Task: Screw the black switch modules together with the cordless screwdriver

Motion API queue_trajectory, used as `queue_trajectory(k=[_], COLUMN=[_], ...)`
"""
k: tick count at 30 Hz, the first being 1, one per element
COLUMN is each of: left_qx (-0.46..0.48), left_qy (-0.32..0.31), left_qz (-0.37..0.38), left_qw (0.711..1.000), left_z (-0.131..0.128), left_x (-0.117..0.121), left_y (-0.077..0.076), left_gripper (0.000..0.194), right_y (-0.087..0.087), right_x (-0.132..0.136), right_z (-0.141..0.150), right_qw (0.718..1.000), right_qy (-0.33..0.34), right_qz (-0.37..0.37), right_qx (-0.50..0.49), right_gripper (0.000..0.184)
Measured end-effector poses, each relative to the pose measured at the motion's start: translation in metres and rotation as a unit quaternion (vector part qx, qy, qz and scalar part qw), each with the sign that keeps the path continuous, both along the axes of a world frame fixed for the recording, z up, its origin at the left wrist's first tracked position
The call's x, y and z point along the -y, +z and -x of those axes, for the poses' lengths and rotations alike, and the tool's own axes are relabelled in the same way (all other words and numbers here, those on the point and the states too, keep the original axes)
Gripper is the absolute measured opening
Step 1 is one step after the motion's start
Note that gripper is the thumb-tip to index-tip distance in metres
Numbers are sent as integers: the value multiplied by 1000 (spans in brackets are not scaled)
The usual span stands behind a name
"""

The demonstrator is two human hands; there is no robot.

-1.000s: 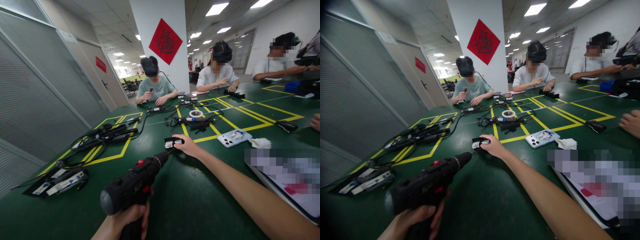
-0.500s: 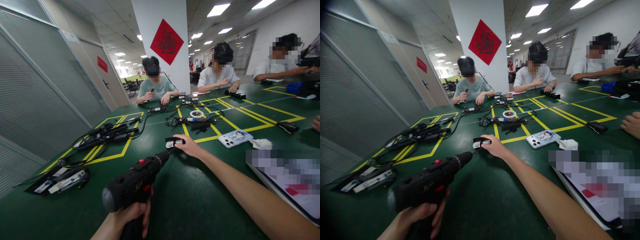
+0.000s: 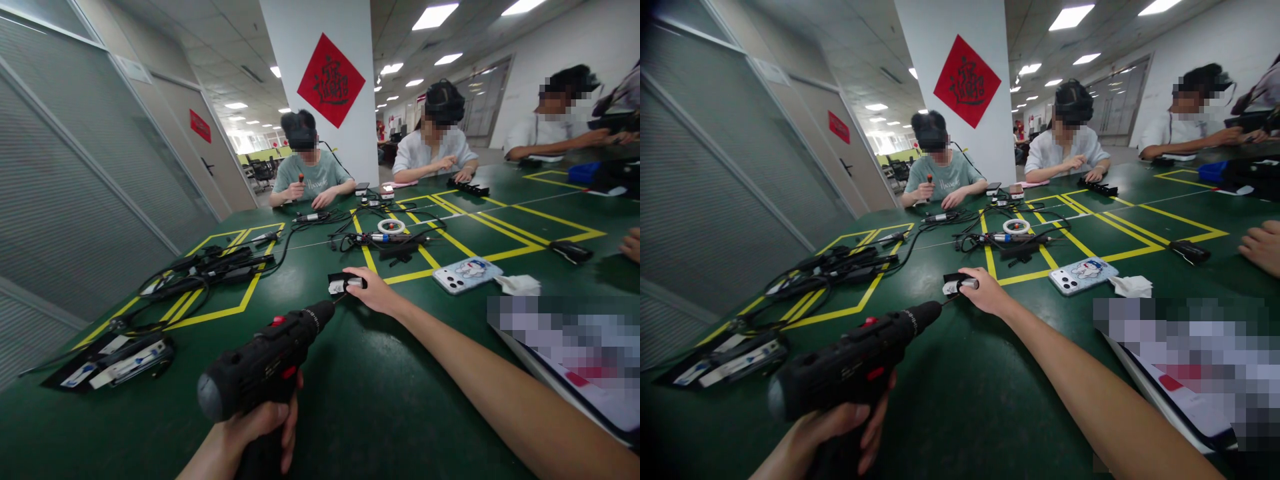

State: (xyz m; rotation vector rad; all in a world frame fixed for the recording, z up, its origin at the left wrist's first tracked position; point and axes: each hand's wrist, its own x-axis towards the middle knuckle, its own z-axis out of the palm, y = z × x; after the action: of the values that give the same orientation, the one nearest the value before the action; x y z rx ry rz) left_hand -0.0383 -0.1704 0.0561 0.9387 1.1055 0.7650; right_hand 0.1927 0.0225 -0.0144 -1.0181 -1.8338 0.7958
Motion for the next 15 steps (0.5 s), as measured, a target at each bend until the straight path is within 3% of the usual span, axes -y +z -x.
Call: queue_trajectory(k=[10, 15], left_qx=[-2, -2], left_qy=[18, 27], left_qz=[6, 1], left_qw=[1000, 1000], left_z=[-4, -6], left_x=[3, 3], left_y=[2, 2], left_gripper=[36, 47], right_y=[-1, 1], right_x=[0, 1], right_z=[1, 1], right_qw=[1000, 1000], right_qy=[-8, -12], right_qz=[1, 4], right_qx=[-1, 0], right_gripper=[44, 43])
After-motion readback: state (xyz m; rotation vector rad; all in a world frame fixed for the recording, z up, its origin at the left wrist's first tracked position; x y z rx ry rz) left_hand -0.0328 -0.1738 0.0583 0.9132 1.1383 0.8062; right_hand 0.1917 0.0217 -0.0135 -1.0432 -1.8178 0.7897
